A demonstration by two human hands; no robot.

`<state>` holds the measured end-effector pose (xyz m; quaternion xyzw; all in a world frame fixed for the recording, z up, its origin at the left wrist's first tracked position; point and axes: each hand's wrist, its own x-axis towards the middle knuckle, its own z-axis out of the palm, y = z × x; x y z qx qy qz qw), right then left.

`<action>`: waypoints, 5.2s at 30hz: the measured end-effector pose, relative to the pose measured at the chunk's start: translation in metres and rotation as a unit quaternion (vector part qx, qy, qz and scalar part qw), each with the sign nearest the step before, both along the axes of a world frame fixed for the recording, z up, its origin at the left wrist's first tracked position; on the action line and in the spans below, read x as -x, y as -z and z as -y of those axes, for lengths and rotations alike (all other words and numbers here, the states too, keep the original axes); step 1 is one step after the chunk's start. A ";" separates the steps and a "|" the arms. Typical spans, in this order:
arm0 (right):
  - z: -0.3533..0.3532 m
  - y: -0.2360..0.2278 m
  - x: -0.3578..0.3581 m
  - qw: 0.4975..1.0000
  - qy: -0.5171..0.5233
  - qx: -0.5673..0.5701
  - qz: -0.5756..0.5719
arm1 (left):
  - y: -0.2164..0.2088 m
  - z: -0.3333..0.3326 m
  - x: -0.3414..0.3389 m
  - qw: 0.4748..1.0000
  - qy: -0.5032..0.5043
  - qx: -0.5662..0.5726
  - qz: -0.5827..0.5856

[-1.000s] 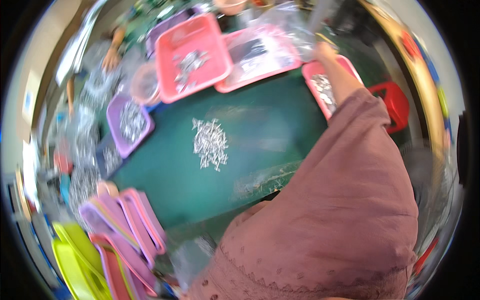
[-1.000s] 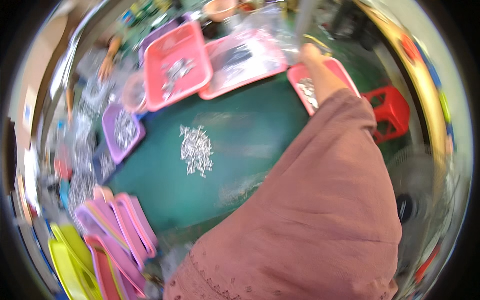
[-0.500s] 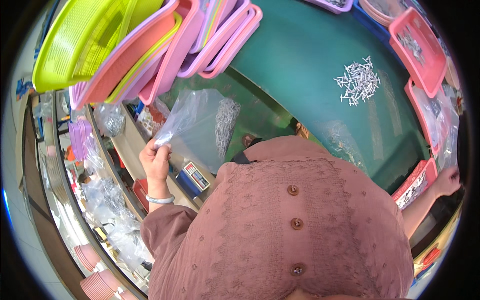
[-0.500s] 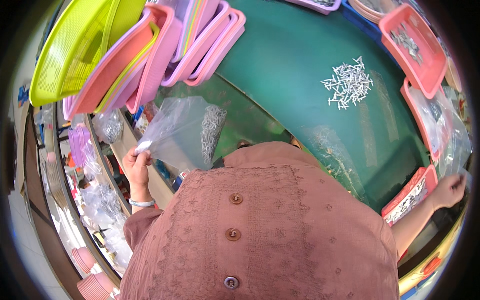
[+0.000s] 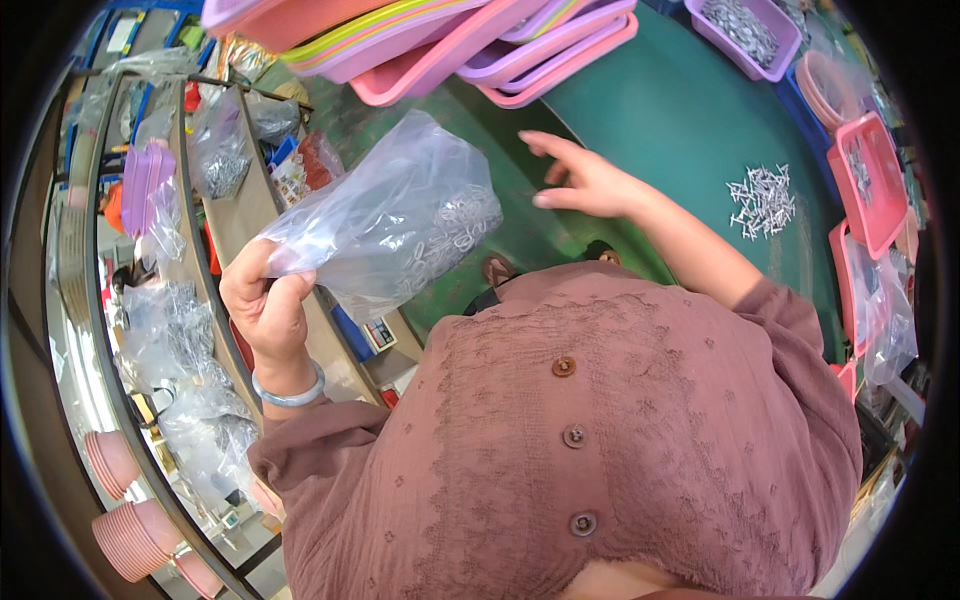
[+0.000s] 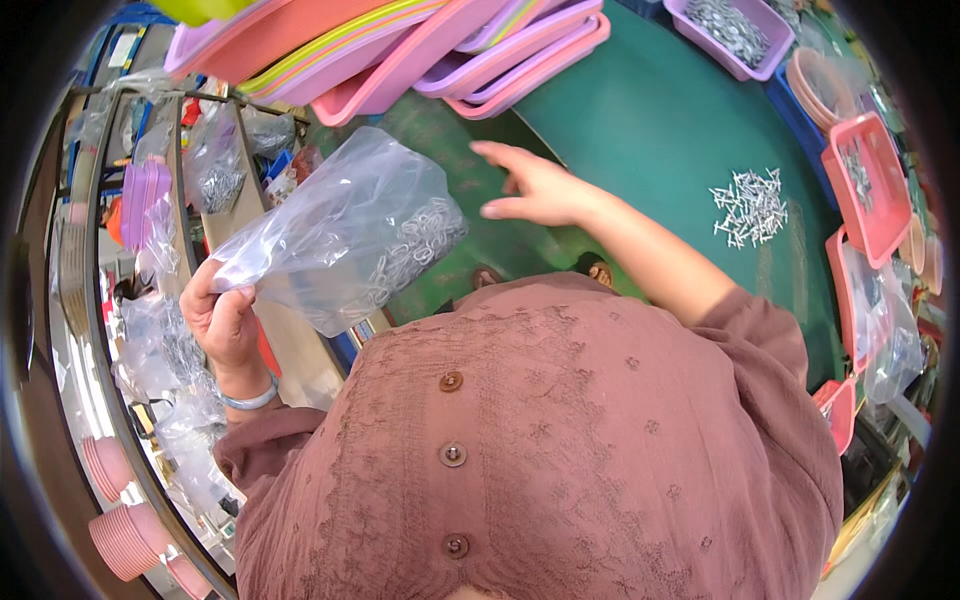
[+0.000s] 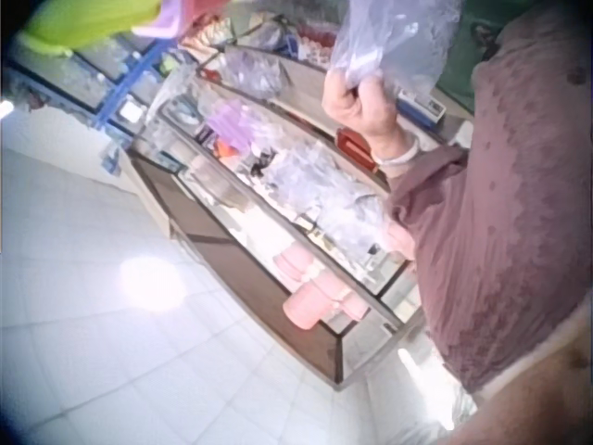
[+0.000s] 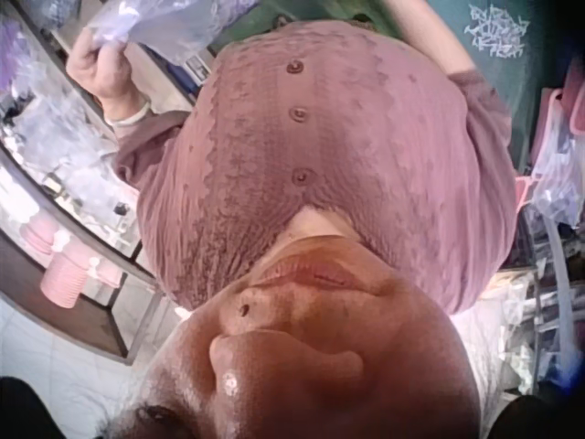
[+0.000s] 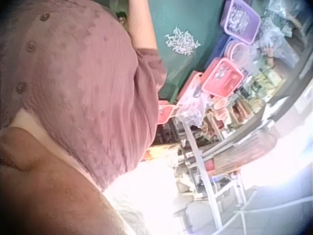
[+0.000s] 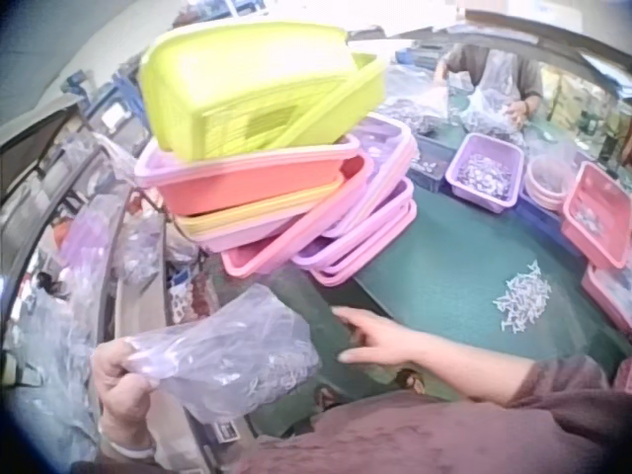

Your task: The person sorts various metal and plastic hardware components by hand, transferring them between trays and plastic bags and occasionally comparing parts with another person.

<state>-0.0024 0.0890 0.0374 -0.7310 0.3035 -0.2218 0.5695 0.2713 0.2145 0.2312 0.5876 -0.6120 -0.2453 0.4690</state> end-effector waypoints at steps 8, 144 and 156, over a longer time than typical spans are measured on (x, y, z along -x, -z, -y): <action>0.010 -0.014 -0.152 0.976 -0.182 -0.118 0.032 | -0.003 -0.055 -0.052 0.998 -0.043 0.037 -0.033; -0.052 0.066 0.299 0.811 0.472 -0.083 -0.336 | 0.283 0.168 0.380 0.823 0.460 -0.060 0.327; -0.027 -0.040 0.090 0.987 0.124 0.101 0.017 | 0.147 0.068 0.197 0.762 0.139 -0.440 -0.454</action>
